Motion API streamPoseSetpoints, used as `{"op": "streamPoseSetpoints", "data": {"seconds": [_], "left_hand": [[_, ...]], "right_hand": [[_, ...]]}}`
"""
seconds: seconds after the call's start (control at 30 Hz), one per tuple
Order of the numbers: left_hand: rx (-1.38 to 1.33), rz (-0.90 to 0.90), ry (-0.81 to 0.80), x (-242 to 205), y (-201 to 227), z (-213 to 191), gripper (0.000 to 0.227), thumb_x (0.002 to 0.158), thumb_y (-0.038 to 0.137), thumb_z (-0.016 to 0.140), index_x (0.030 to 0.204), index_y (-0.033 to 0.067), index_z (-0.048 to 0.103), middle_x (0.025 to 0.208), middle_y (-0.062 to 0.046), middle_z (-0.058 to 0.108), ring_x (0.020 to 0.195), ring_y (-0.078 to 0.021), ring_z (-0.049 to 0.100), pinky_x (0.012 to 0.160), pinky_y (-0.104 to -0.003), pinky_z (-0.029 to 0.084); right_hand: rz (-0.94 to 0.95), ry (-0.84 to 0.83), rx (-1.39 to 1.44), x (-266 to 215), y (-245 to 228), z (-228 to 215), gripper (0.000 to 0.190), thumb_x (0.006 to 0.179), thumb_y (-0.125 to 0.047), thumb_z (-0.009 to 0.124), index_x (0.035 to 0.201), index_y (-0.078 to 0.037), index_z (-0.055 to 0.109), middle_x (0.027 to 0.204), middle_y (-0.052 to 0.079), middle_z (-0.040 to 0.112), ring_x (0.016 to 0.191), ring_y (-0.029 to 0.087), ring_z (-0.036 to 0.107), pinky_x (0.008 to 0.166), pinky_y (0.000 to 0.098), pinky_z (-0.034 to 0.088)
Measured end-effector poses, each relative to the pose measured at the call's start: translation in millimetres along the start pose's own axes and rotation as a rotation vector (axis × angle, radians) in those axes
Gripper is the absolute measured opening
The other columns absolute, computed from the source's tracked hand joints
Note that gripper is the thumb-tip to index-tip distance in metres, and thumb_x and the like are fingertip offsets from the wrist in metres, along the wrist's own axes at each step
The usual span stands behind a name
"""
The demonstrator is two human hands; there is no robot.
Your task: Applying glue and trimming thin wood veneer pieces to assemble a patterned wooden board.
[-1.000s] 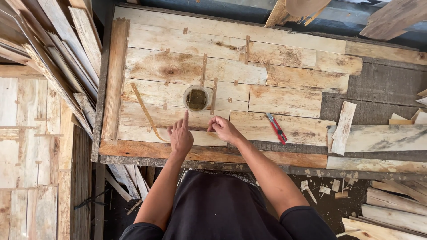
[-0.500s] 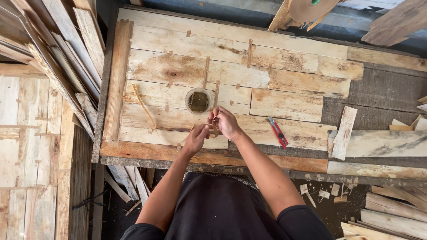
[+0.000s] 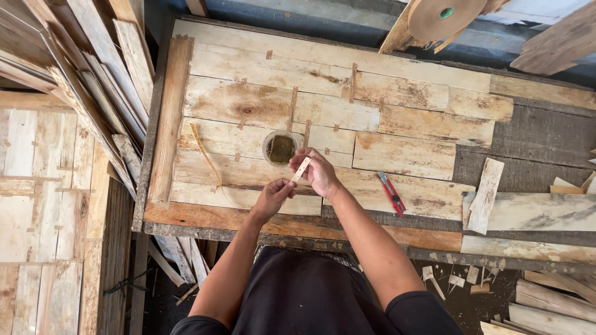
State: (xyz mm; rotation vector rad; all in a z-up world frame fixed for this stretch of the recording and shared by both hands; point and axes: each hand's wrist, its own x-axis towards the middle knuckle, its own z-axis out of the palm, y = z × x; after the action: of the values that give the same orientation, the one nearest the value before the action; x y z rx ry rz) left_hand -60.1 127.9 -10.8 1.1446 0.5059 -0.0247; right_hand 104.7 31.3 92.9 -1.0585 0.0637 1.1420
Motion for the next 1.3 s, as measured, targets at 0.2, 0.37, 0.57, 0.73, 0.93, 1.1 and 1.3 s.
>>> {"op": "streamPoseSetpoints", "data": {"seconds": [0.2,0.37,0.57,0.73,0.93,1.1,1.3], "left_hand": [[0.336,0.000,0.384,19,45,-5,0.022,0.101,0.022,0.061,0.112,0.0074,0.073,0.087,-0.004,0.072,0.076,-0.0139,0.070,0.069,-0.030,0.056],[0.621,0.082,0.500,47,64,-8,0.025,0.096,0.023,0.067,0.114,0.0073,0.073,0.092,-0.013,0.075,0.084,-0.0265,0.074,0.074,-0.039,0.057],[0.967,-0.033,0.574,58,79,3,0.026,0.092,0.024,0.069,0.114,0.0105,0.062,0.092,-0.017,0.075,0.092,-0.0376,0.072,0.082,-0.049,0.053],[1.047,-0.069,0.577,62,80,6,0.027,0.094,0.026,0.069,0.112,0.0103,0.059,0.093,-0.018,0.075,0.092,-0.0378,0.072,0.084,-0.049,0.052],[1.065,-0.123,0.576,64,85,7,0.024,0.095,0.030,0.067,0.108,0.0111,0.061,0.093,-0.016,0.075,0.092,-0.0354,0.073,0.083,-0.049,0.052],[1.000,-0.077,0.599,59,77,6,0.019,0.100,0.030,0.060,0.106,0.0123,0.063,0.091,-0.017,0.074,0.089,-0.0389,0.071,0.078,-0.051,0.053],[0.695,0.046,0.712,52,73,20,0.017,0.104,0.023,0.054,0.113,0.0094,0.059,0.090,-0.019,0.073,0.085,-0.0407,0.069,0.071,-0.051,0.050]], "right_hand": [[-0.282,0.369,-0.702,39,35,-46,0.022,0.104,-0.011,0.052,0.124,-0.007,0.062,0.089,0.004,0.059,0.076,0.013,0.055,0.067,0.0323,0.050],[-0.371,0.434,-0.864,64,58,-59,0.027,0.103,-0.015,0.057,0.127,-0.006,0.062,0.092,0.002,0.056,0.078,0.011,0.053,0.067,0.0298,0.051],[-0.349,0.461,-0.941,91,69,-51,0.046,0.094,-0.032,0.072,0.126,-0.002,0.057,0.090,0.005,0.064,0.078,0.013,0.060,0.068,0.0297,0.052],[-0.199,0.561,-1.182,107,60,-35,0.068,0.075,-0.045,0.088,0.119,-0.001,0.059,0.097,0.012,0.067,0.083,0.025,0.066,0.074,0.0390,0.054],[-0.070,0.584,-1.220,122,59,-29,0.071,0.069,-0.041,0.089,0.121,-0.005,0.059,0.115,0.017,0.071,0.107,0.034,0.070,0.090,0.0435,0.055],[-0.386,0.607,-1.153,113,59,-29,0.055,0.088,-0.039,0.081,0.121,-0.001,0.059,0.109,0.019,0.064,0.092,0.029,0.067,0.078,0.0419,0.056],[-0.330,0.351,-1.096,90,61,-44,0.033,0.097,-0.022,0.068,0.124,-0.001,0.066,0.086,0.010,0.069,0.073,0.021,0.067,0.065,0.0352,0.055]]}}
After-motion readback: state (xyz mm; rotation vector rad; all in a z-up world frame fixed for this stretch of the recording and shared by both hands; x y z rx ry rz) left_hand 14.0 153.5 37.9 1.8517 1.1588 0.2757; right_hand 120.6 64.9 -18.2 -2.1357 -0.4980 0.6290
